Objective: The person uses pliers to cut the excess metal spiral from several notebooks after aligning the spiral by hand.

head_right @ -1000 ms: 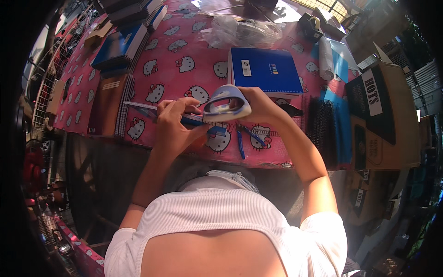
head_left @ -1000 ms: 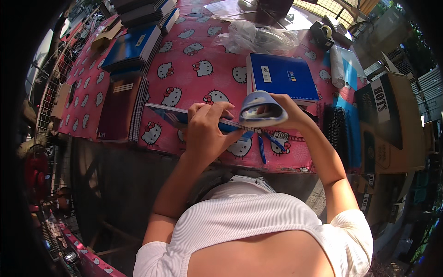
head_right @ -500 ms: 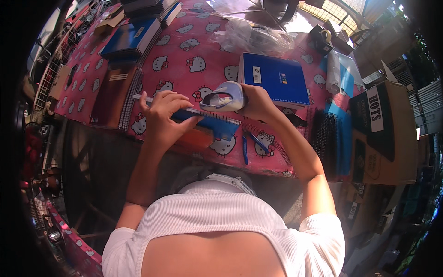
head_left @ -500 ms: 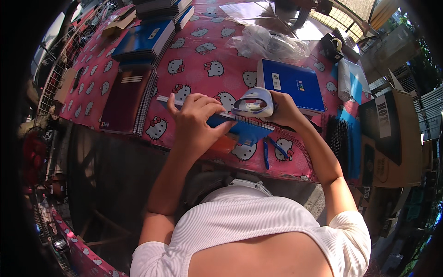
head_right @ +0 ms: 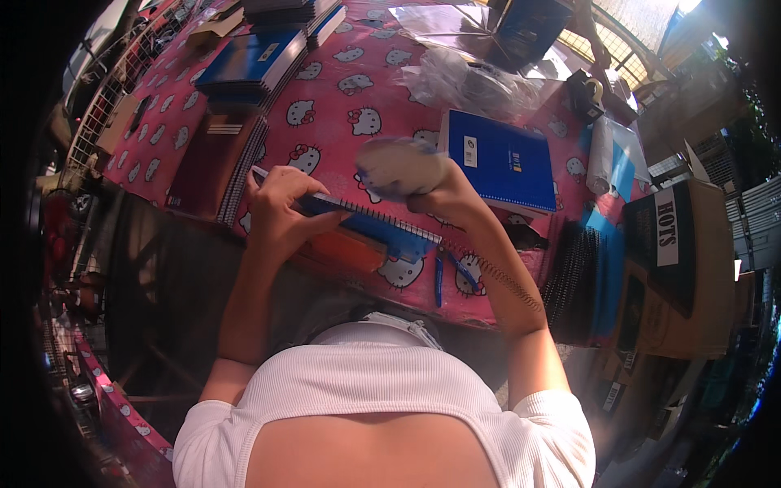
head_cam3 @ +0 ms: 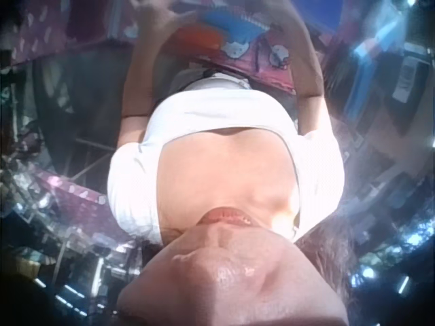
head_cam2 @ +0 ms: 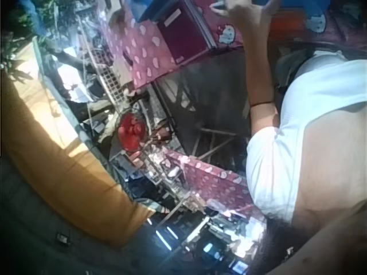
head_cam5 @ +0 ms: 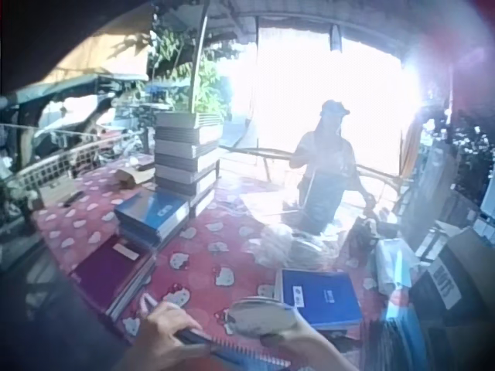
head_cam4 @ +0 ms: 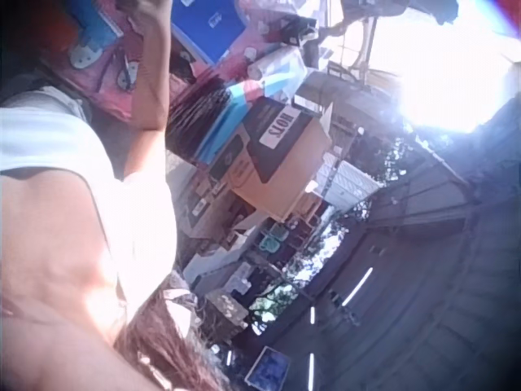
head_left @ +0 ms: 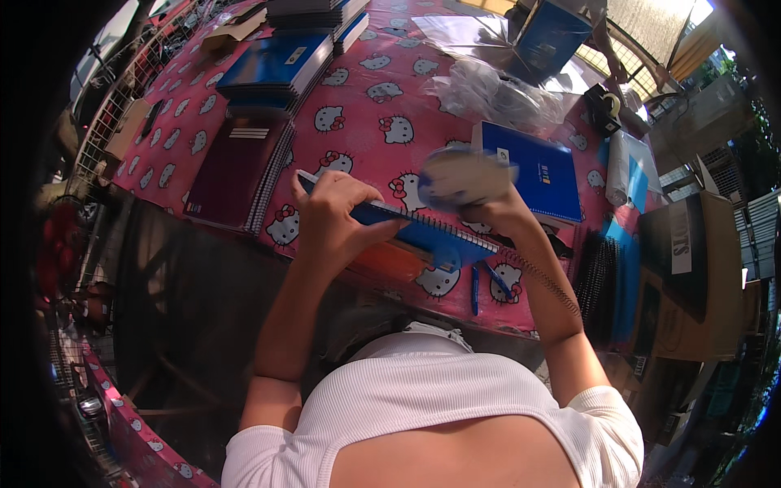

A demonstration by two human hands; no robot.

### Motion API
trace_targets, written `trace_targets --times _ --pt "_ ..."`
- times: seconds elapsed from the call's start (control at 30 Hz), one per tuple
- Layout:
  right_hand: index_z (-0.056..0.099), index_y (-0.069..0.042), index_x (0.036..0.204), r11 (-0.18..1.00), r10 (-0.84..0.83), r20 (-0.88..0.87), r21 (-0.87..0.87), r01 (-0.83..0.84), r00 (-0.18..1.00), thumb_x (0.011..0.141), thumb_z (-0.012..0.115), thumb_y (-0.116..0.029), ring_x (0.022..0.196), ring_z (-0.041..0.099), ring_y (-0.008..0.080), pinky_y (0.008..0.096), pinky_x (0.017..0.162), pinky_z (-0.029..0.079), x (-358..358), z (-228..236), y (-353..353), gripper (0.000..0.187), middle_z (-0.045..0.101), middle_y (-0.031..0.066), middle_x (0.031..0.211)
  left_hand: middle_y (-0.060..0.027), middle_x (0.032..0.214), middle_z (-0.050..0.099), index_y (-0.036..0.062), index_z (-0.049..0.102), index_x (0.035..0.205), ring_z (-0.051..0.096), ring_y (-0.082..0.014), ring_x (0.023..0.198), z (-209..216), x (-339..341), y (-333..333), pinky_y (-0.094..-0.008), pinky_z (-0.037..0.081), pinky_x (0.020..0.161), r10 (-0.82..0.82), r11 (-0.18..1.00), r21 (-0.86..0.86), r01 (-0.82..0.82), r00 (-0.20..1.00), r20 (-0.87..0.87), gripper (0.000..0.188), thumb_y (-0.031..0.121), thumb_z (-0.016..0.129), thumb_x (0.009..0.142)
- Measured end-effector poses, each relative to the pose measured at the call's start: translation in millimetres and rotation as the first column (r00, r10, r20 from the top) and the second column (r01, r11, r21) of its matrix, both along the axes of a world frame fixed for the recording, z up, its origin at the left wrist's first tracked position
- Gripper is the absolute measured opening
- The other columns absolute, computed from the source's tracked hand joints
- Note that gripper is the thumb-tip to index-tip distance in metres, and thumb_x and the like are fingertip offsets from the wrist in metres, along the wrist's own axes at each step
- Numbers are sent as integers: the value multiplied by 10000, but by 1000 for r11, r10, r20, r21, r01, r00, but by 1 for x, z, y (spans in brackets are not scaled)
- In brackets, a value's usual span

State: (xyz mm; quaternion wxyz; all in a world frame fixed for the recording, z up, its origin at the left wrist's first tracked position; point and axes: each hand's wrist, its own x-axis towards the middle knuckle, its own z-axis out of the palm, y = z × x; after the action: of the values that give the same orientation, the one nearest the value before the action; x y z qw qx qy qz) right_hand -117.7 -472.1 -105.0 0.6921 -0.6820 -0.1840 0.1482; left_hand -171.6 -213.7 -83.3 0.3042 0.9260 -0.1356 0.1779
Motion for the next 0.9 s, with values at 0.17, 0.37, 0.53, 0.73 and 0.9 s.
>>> trace_targets --times 0.17,0.37,0.53,0.73,0.9 --pt "610 -31 1119 753 53 167 -654 70 985 610 740 14 885 609 104 272 794 503 23 1 22 527 666 19 987 -6 848 663 109 689 800 611 -200 913 5 4 0 -590 245 1005 18 1000 7 -18 996 83 407 386 850 549" --pt "606 -29 1133 959 165 81 -246 -141 983 620 722 26 918 605 106 277 816 498 14 2 29 529 672 37 980 -19 918 680 99 687 803 619 -201 917 0 2 12 -455 323 953 9 999 -49 -3 992 125 411 357 862 535" --pt "606 -9 1121 967 182 -4 -179 -180 983 608 723 16 858 629 145 305 775 516 27 2 34 527 677 58 973 -77 1090 631 76 684 815 572 -256 1045 -3 5 24 -386 421 915 53 990 -137 -31 986 158 386 271 875 542" --pt "635 -34 1090 962 230 100 125 -242 968 598 752 -28 823 681 238 344 690 528 30 3 46 505 699 129 922 -156 1216 517 56 648 860 539 -303 1084 -14 0 34 -438 442 902 133 951 -299 -78 977 169 411 236 880 572" --pt "635 -17 1100 677 198 310 -729 99 930 589 735 -21 861 671 222 336 729 531 43 3 73 520 695 119 949 -152 1132 557 50 611 943 570 -299 1049 -28 0 40 -399 475 870 113 902 -428 -54 987 112 449 160 871 595"
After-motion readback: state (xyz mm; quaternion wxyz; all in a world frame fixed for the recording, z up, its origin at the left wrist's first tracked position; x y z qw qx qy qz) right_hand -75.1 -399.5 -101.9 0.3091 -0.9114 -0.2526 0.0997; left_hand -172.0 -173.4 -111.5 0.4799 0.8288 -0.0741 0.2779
